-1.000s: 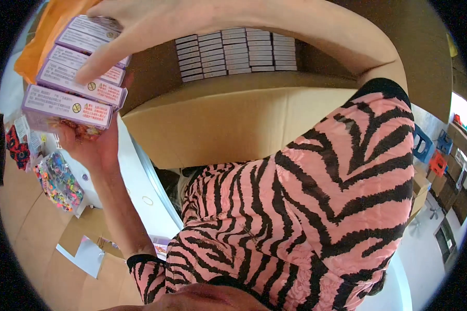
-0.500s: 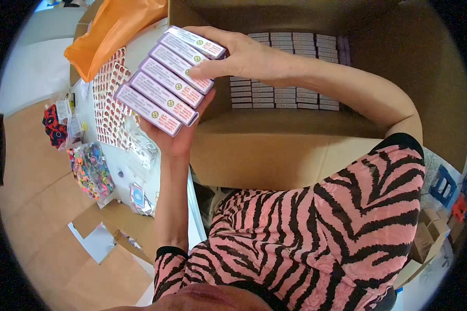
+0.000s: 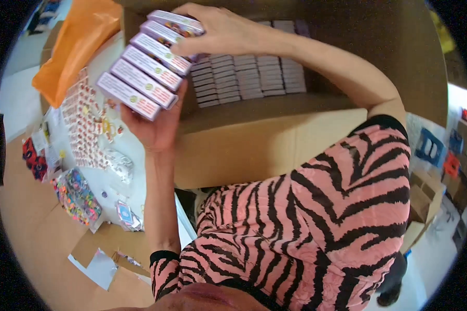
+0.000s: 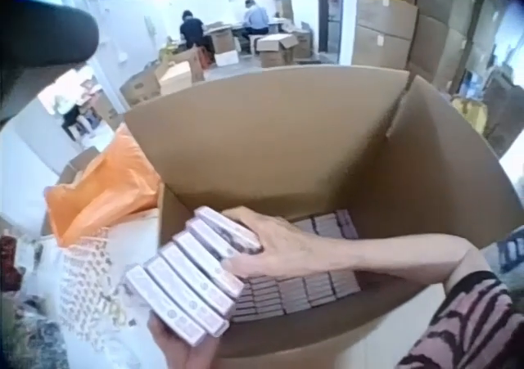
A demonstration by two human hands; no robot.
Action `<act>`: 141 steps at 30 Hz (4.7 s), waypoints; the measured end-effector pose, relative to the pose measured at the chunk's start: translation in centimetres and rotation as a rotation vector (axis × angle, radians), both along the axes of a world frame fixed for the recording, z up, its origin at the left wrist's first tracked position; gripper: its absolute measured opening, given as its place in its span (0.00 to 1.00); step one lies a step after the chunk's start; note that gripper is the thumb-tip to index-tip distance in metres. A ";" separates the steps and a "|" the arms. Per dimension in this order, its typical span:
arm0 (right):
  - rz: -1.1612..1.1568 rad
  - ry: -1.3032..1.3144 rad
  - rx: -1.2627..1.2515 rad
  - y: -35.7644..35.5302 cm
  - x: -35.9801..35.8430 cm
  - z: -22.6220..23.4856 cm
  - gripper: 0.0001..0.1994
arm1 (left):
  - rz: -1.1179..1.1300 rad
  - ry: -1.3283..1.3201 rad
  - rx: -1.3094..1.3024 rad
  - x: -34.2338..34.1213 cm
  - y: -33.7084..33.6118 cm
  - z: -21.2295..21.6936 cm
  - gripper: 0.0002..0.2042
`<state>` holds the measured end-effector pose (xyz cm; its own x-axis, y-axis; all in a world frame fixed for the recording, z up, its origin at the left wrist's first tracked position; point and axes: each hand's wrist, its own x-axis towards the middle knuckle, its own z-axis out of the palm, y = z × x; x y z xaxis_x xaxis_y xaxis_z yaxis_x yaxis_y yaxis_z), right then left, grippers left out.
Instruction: Bundling small product boxes with rubber bands and packing them into a larger shipping carton.
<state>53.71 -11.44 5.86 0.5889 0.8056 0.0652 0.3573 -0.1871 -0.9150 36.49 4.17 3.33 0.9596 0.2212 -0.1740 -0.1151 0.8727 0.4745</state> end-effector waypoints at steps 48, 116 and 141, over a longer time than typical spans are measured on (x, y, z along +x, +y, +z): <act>-0.383 -0.211 -0.778 -22.4 7.9 -27.1 0.21 | 0.256 0.194 -0.051 -9.7 -0.4 -0.8 0.34; -0.009 -0.640 -0.894 -25.2 7.7 -27.5 0.24 | 0.243 0.254 0.030 -9.4 0.2 -2.5 0.31; 0.553 -0.593 -1.381 -29.9 4.0 -26.8 0.18 | 0.161 0.206 -0.025 -8.9 0.4 -2.2 0.30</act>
